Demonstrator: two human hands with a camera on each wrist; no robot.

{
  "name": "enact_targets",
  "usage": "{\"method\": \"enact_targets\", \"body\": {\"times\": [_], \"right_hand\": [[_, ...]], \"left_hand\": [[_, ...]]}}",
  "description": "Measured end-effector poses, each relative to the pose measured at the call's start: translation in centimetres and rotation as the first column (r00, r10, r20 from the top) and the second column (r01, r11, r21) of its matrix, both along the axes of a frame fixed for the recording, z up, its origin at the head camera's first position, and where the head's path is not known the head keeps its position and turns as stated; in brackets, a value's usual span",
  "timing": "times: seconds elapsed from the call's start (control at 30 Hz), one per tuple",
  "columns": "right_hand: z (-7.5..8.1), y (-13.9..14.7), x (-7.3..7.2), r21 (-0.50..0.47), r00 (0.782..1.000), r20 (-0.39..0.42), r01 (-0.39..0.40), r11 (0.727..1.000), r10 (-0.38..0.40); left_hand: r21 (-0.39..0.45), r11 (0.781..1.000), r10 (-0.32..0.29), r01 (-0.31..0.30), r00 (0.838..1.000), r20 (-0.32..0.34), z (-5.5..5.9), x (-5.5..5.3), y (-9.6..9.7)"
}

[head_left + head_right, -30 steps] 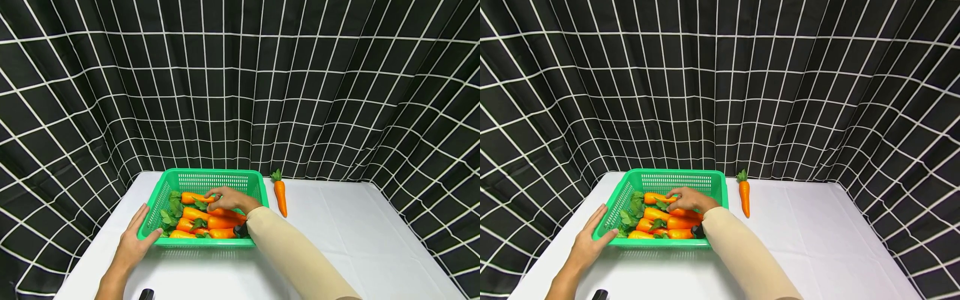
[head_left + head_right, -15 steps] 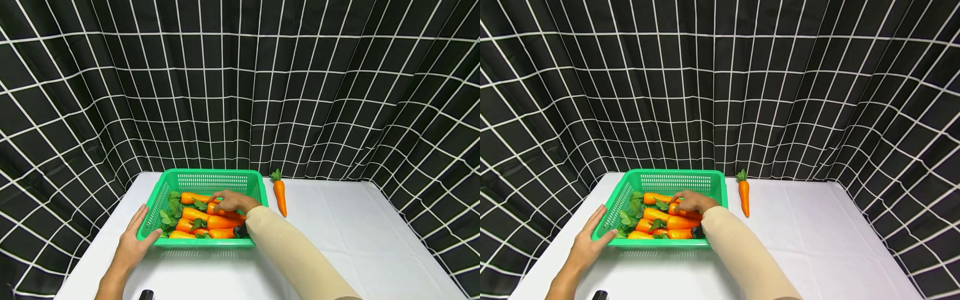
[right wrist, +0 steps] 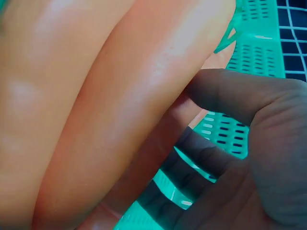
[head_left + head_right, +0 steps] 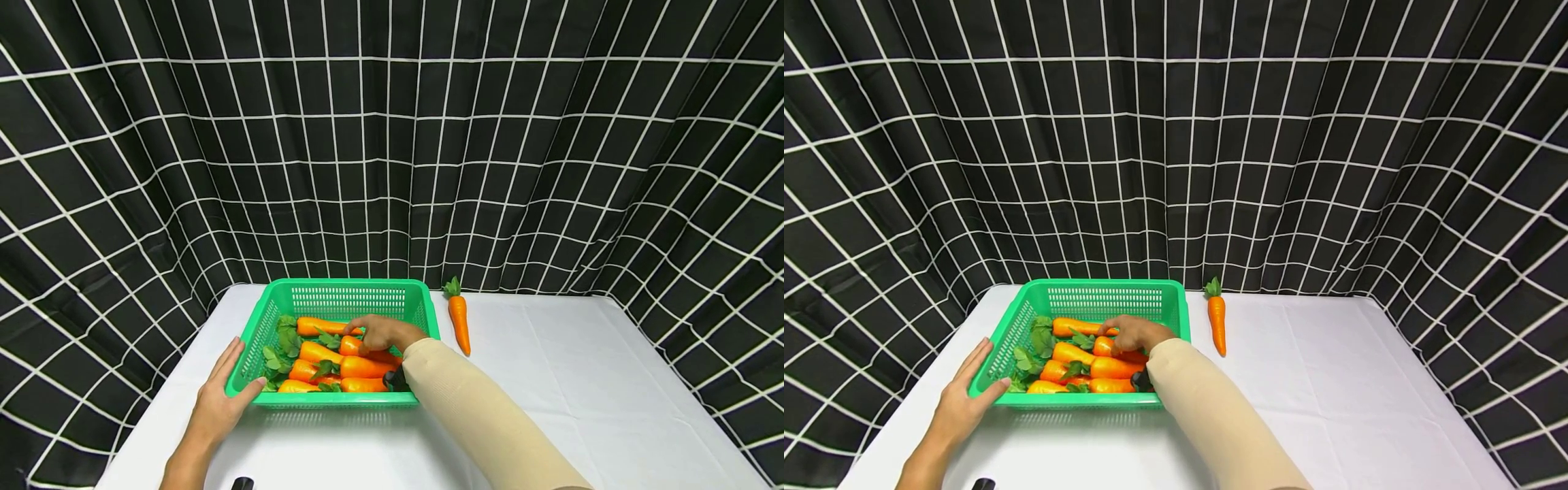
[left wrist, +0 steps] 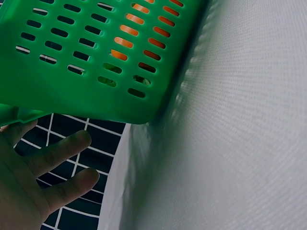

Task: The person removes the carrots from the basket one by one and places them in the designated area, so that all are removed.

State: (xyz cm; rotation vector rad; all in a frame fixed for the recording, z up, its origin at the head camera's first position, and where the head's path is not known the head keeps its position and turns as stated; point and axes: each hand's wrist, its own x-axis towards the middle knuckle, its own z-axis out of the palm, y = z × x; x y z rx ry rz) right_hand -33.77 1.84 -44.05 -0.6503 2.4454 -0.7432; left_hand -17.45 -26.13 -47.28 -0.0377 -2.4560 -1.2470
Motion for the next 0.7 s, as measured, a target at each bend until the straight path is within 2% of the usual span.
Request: {"method": "enact_targets", "body": {"times": [0.2, 0.7], "right_hand": [[0.12, 0.10, 0.20, -0.004, 1.000, -0.007, -0.007, 1.000, 0.007], [0.40, 0.25, -0.43, -0.123, 0.999, 0.025, 0.025, 0.992, -0.022]], "left_hand": [[-0.001, 1.000, 0.006, -0.006, 1.000, 0.001, -0.02, 0.06, 0.04], [-0.002, 1.000, 0.015, -0.015, 0.999, 0.038, 0.29, 0.06, 0.03]]}}
